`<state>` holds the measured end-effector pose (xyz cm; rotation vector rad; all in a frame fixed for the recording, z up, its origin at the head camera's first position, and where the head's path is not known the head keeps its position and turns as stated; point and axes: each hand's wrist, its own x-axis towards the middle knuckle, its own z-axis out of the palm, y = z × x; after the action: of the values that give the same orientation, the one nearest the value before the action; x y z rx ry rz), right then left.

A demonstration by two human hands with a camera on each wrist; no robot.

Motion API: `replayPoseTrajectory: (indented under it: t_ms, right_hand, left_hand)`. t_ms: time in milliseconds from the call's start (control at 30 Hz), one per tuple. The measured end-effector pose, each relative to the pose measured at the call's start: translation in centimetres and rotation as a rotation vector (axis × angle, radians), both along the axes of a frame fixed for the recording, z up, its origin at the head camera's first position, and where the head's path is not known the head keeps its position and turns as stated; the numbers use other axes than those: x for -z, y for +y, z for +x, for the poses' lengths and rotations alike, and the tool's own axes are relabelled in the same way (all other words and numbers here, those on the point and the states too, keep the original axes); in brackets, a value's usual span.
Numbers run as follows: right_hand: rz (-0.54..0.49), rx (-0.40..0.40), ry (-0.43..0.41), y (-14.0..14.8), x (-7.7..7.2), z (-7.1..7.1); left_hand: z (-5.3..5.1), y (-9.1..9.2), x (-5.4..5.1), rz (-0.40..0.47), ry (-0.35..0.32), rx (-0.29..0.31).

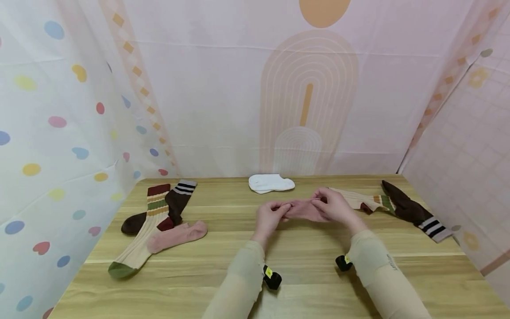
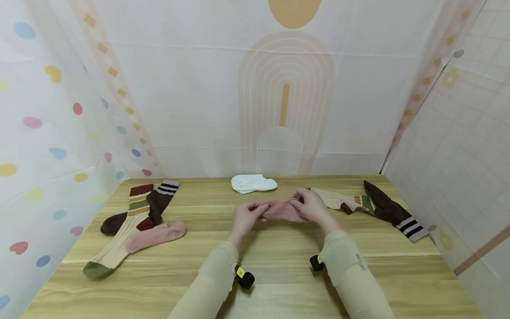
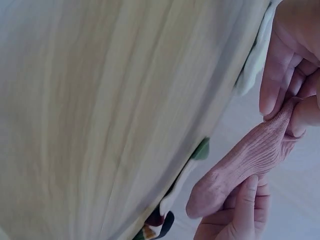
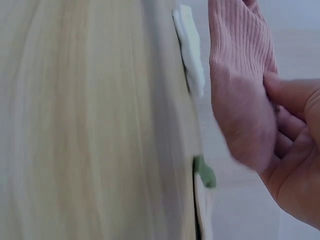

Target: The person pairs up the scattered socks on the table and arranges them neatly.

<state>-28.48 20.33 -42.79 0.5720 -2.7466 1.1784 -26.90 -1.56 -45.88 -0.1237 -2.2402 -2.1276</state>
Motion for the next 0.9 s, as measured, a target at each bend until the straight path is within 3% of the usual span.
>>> replayPoseTrajectory:
  t_ms: [133, 367, 633, 900]
  right_hand:
    - [0.049, 0.007, 0.030, -1.6, 0.2, -1.1]
    - [0.059, -0.039, -0.012, -4.0, 0.5, -2.4]
    - [0.118, -0.026, 0.028, -5.0, 1.1, -2.4]
    - [0.222, -0.033, 0.077, -6.0, 1.2, -2.0]
  left_hand:
    - [-0.5, -1.0, 0.3, 0.004, -0.006, -0.044]
    - [-1.5, -3.1, 0.9, 0.009, -0.060, -0.145]
    - [-2.1, -5.7, 1.2, -0.076, -0.152, -0.265]
    - [-2.5, -6.6, 1.1, -0.187, -0.186, -0.294]
